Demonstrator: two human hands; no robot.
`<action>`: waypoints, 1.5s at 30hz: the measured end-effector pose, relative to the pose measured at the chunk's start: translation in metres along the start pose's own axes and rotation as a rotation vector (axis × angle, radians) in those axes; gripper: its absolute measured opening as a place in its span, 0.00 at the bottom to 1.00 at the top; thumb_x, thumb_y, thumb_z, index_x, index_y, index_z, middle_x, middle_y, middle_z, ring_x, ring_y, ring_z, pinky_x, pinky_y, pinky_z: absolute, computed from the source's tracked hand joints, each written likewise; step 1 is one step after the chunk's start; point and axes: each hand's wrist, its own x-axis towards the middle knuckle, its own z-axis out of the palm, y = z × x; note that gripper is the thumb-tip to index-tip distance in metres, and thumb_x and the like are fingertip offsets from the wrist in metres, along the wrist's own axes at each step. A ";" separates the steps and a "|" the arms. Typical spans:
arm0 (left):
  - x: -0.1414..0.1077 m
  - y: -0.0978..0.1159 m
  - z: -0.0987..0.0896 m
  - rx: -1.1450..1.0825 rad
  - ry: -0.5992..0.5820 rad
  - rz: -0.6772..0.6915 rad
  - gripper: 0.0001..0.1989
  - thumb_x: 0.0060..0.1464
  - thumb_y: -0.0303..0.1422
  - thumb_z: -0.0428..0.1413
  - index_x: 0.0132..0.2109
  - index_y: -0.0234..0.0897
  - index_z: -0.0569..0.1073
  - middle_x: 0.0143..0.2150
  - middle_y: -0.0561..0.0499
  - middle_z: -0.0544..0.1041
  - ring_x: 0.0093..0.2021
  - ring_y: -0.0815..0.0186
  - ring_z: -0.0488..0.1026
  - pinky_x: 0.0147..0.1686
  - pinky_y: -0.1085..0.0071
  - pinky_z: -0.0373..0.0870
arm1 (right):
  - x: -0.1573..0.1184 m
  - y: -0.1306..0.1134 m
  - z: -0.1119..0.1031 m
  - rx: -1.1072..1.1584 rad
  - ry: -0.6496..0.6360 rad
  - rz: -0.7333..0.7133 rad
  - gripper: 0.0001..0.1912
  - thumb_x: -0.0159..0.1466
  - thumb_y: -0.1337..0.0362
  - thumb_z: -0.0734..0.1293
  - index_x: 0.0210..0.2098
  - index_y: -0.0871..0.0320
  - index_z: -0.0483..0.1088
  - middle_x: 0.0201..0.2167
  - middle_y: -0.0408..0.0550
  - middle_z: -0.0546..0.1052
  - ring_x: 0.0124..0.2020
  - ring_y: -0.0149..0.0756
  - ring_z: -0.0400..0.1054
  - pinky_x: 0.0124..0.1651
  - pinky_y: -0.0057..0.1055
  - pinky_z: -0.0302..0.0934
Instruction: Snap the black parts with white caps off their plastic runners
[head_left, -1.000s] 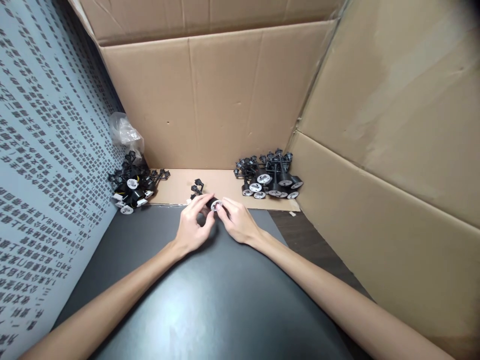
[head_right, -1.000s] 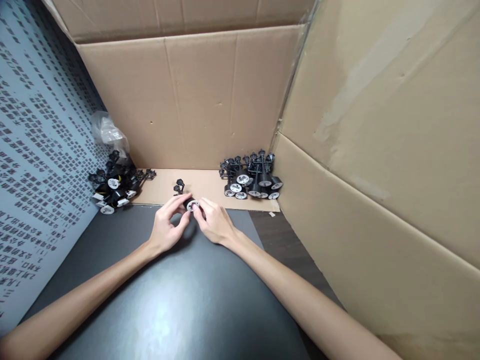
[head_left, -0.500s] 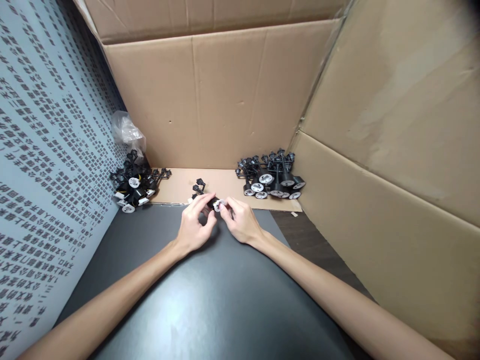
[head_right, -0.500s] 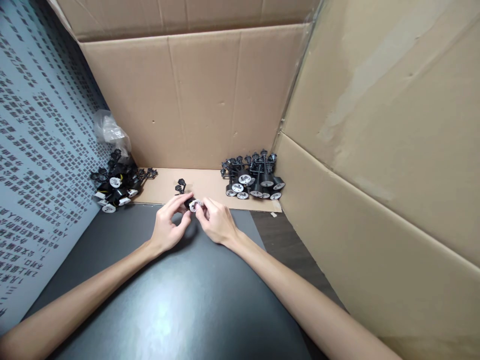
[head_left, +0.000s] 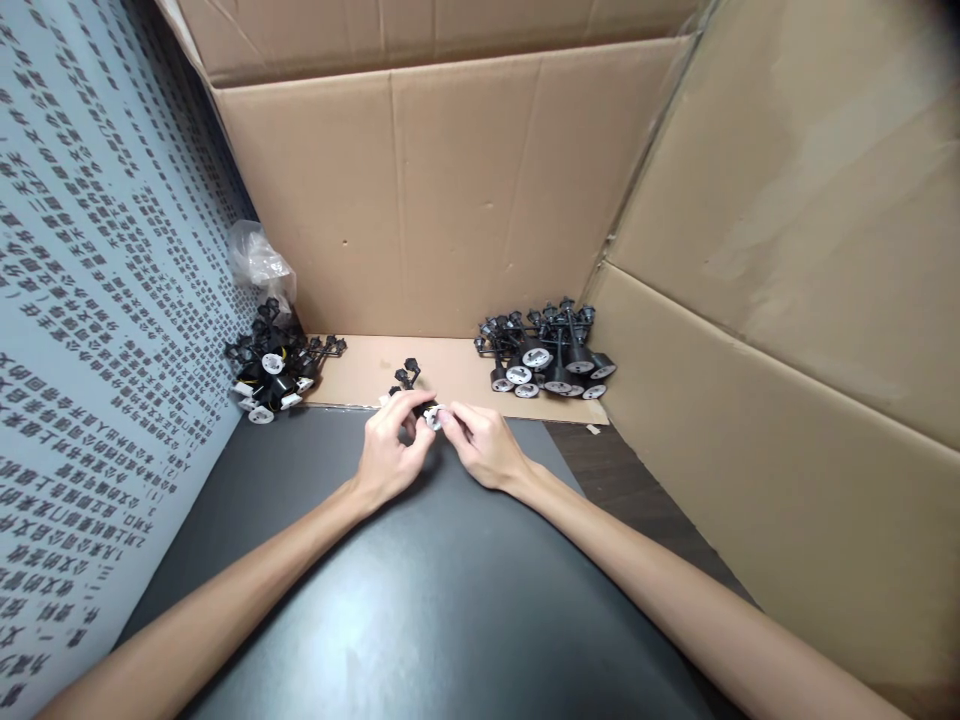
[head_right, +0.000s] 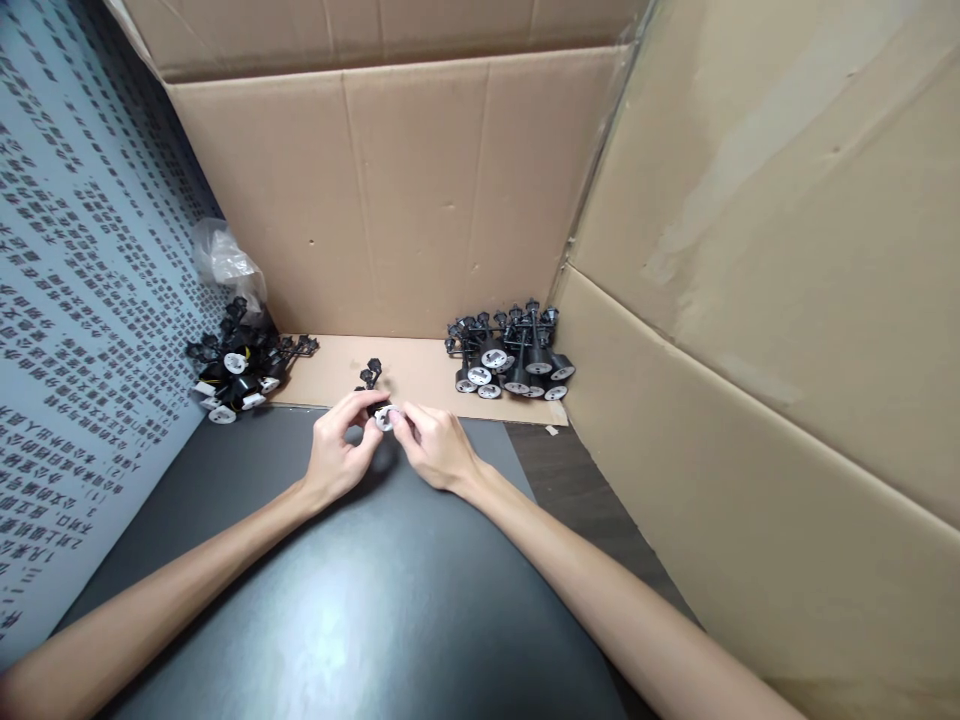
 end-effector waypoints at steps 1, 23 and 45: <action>0.000 0.000 0.000 0.000 0.002 0.006 0.13 0.57 0.25 0.52 0.48 0.36 0.73 0.43 0.49 0.77 0.29 0.72 0.70 0.36 0.73 0.71 | 0.000 0.000 0.000 0.000 0.001 0.001 0.16 0.71 0.60 0.54 0.26 0.54 0.57 0.22 0.43 0.67 0.23 0.33 0.60 0.30 0.30 0.52; 0.001 0.003 -0.002 -0.027 -0.074 -0.009 0.21 0.53 0.24 0.52 0.55 0.38 0.69 0.49 0.45 0.75 0.35 0.68 0.73 0.39 0.68 0.74 | -0.002 0.000 0.000 0.042 0.079 0.102 0.12 0.70 0.57 0.57 0.32 0.55 0.60 0.22 0.42 0.69 0.20 0.32 0.61 0.26 0.29 0.51; 0.001 -0.002 0.002 -0.015 0.015 -0.075 0.21 0.54 0.23 0.52 0.56 0.38 0.68 0.50 0.46 0.73 0.35 0.70 0.71 0.37 0.69 0.75 | -0.004 0.004 -0.003 0.206 0.171 0.133 0.15 0.72 0.55 0.53 0.31 0.55 0.59 0.24 0.44 0.69 0.23 0.33 0.64 0.28 0.30 0.55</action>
